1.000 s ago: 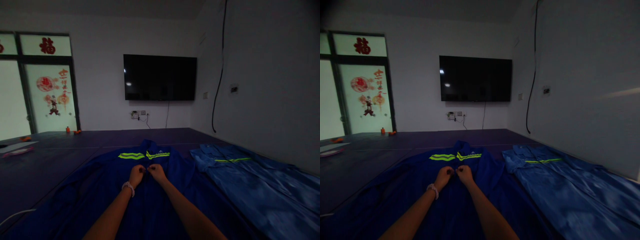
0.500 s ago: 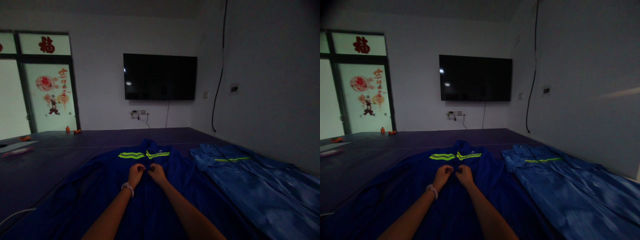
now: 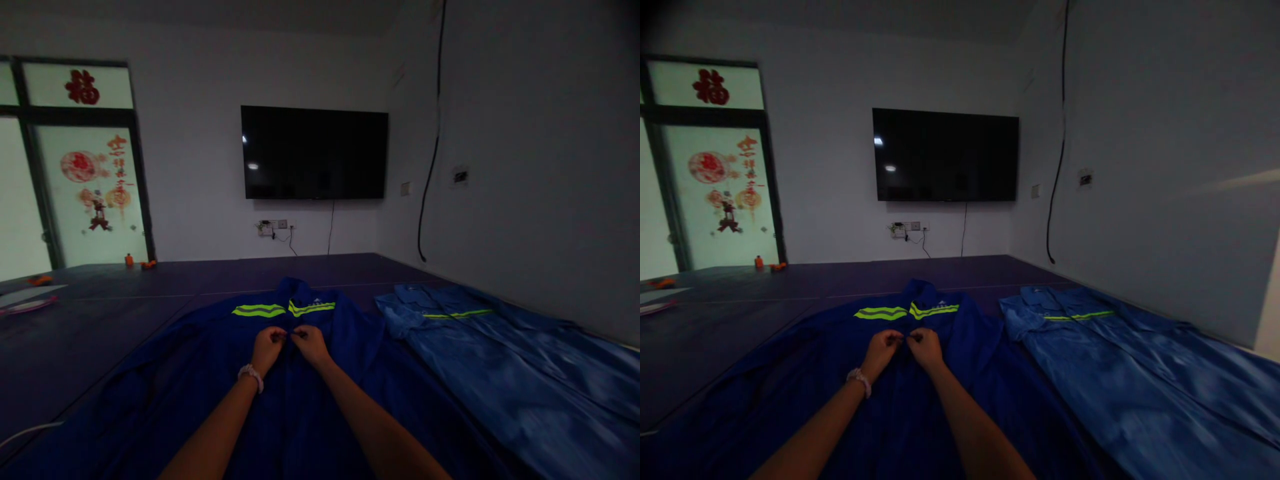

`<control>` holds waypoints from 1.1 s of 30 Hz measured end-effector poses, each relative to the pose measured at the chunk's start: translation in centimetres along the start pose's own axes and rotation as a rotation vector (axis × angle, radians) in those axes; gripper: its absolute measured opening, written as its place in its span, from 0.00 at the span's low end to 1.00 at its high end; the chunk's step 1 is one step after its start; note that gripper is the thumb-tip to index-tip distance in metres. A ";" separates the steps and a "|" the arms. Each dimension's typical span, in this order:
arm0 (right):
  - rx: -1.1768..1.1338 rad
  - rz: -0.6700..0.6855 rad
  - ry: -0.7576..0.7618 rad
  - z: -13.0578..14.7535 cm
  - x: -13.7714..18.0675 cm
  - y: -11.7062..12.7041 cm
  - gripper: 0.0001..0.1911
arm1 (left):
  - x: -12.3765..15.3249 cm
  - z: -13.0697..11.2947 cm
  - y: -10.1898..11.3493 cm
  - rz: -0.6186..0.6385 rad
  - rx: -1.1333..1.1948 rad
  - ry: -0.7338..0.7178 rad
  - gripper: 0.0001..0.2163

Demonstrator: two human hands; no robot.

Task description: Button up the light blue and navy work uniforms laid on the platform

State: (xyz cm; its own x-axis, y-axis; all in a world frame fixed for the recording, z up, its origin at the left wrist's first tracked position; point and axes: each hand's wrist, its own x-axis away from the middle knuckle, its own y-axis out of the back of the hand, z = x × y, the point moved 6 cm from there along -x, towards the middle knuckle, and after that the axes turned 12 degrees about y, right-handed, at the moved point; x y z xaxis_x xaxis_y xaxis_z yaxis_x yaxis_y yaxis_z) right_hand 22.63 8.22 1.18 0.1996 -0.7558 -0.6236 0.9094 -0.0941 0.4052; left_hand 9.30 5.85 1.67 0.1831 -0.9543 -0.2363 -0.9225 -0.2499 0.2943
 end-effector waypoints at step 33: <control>0.176 0.138 0.010 -0.5 0.3 -0.6 0.10 | 0.1 0.0 -0.6 0.074 0.036 0.019 0.12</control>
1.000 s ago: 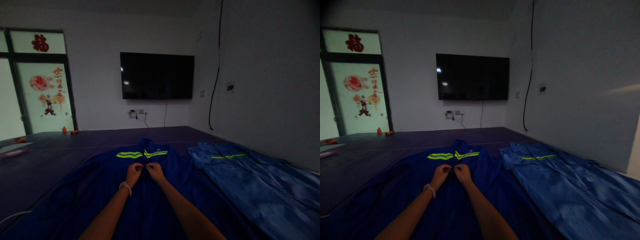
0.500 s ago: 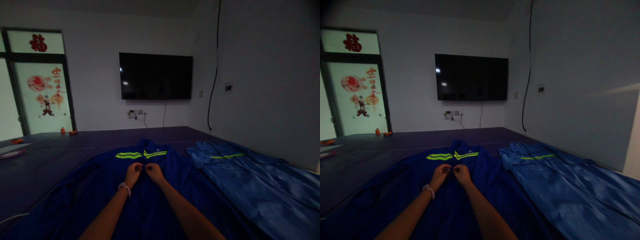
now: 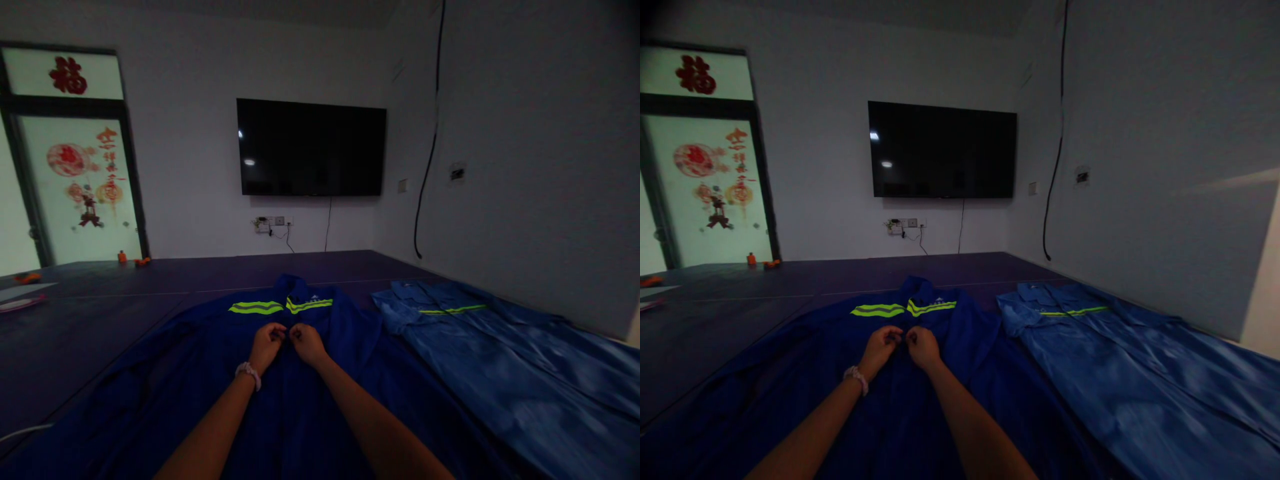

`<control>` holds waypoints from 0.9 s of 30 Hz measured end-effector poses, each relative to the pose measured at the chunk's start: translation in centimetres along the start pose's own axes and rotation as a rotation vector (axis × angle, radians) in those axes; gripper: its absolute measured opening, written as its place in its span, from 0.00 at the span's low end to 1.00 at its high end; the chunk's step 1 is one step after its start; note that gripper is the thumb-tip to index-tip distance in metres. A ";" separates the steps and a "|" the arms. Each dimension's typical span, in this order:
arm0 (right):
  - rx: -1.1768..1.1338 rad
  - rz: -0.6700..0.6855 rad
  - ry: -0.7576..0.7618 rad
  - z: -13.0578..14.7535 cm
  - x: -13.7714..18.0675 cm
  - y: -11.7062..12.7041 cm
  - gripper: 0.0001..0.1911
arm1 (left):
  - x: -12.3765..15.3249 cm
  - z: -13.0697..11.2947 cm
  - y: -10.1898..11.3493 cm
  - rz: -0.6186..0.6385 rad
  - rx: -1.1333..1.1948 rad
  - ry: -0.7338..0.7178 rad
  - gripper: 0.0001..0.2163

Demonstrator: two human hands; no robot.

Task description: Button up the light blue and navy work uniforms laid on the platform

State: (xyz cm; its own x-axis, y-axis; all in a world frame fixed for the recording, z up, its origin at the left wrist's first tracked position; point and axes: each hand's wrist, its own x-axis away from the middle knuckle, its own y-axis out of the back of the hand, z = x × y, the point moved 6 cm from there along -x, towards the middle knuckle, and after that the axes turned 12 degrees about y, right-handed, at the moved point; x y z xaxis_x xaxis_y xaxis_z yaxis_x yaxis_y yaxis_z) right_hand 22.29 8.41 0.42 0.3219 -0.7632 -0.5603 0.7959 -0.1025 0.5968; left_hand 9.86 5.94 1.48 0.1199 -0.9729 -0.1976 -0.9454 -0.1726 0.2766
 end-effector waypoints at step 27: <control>-0.008 -0.078 -0.002 0.1 0.1 0.4 0.09 | 0.3 -0.3 0.4 -0.067 -0.119 -0.036 0.04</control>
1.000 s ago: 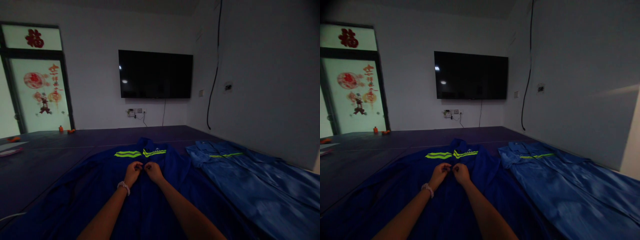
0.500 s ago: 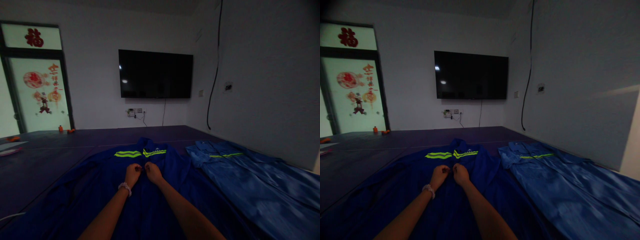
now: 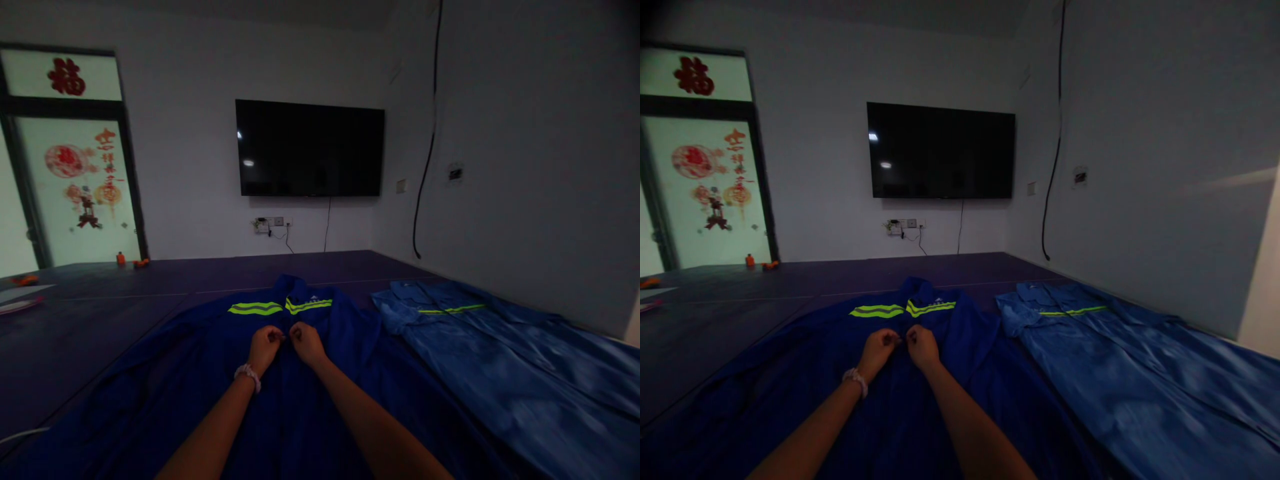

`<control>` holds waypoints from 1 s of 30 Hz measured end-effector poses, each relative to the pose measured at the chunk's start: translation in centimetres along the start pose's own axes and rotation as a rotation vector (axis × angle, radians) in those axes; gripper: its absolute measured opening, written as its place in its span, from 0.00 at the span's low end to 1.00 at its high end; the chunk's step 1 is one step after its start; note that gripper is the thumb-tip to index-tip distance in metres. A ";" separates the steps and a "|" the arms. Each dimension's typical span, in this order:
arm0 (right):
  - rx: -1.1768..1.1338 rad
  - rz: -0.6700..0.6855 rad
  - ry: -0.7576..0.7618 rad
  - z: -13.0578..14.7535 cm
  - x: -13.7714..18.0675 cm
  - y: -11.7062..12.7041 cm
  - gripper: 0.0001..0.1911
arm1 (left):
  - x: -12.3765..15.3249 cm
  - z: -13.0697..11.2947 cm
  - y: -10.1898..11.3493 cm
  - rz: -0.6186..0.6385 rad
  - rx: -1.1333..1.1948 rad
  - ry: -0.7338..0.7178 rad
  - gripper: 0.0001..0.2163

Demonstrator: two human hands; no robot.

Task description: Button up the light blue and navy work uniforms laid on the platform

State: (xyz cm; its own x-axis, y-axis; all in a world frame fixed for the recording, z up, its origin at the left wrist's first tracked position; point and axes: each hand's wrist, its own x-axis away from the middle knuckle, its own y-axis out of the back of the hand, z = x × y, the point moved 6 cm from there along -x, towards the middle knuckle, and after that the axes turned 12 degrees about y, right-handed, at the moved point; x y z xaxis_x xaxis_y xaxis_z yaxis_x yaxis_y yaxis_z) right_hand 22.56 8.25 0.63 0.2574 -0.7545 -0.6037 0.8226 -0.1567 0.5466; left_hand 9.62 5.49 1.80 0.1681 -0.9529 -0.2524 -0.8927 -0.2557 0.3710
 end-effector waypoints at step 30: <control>-0.024 0.052 0.052 0.2 -0.1 -0.3 0.10 | -0.1 0.2 -0.1 0.001 0.005 0.001 0.03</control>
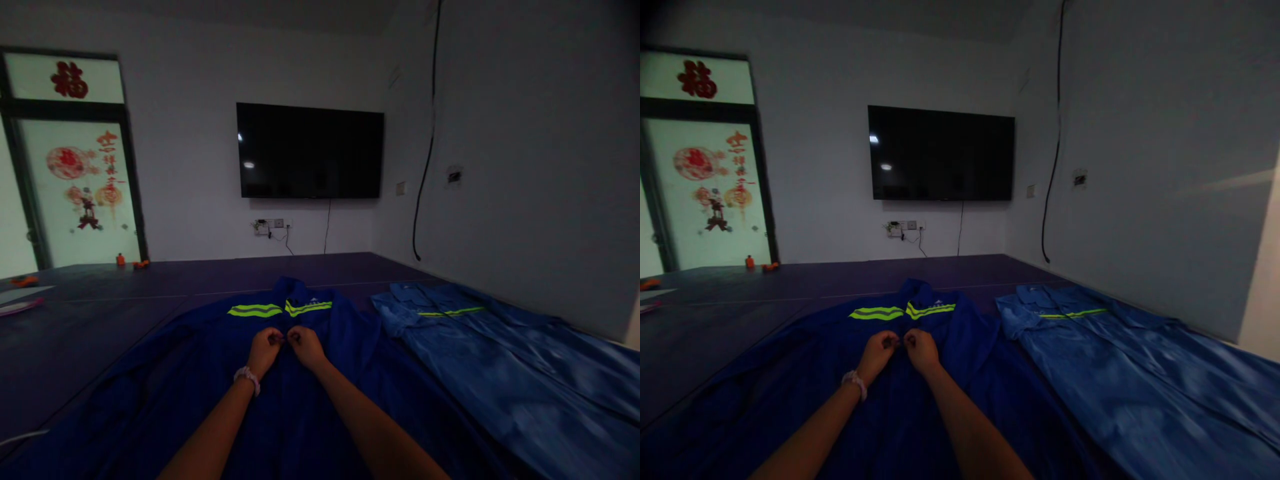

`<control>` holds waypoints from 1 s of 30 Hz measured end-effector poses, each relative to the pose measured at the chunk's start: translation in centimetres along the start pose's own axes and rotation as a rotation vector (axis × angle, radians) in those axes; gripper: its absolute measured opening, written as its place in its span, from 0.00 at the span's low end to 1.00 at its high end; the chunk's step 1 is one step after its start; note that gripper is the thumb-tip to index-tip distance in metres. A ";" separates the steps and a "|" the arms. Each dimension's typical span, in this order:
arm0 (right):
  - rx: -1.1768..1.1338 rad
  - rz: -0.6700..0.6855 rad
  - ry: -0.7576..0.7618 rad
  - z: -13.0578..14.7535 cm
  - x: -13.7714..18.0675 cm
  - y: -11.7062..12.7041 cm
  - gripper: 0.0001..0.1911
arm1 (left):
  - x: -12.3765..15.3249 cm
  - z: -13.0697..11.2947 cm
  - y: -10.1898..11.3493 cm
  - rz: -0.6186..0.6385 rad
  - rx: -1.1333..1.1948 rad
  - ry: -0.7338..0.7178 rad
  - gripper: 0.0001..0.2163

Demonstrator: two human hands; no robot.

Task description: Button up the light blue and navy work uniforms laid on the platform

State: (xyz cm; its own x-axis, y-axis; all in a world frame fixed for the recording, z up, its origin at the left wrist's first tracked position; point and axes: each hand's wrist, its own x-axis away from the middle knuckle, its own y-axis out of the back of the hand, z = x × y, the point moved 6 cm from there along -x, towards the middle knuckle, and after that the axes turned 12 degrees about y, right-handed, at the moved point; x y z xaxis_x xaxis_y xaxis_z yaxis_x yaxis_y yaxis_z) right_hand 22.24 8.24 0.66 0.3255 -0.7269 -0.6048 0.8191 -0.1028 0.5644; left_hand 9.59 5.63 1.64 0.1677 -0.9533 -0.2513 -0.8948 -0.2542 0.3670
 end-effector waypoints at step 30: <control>-0.009 -0.002 -0.066 0.4 0.2 0.2 0.08 | 0.1 -0.1 -0.2 0.028 -0.038 0.011 0.08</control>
State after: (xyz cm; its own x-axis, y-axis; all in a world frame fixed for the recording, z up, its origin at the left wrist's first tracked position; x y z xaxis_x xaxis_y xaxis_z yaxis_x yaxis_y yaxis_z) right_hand 22.32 7.83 0.88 0.2921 -0.7699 -0.5674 0.8239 -0.0988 0.5581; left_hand 9.80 5.59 1.64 0.1477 -0.9618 -0.2304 -0.8827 -0.2333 0.4079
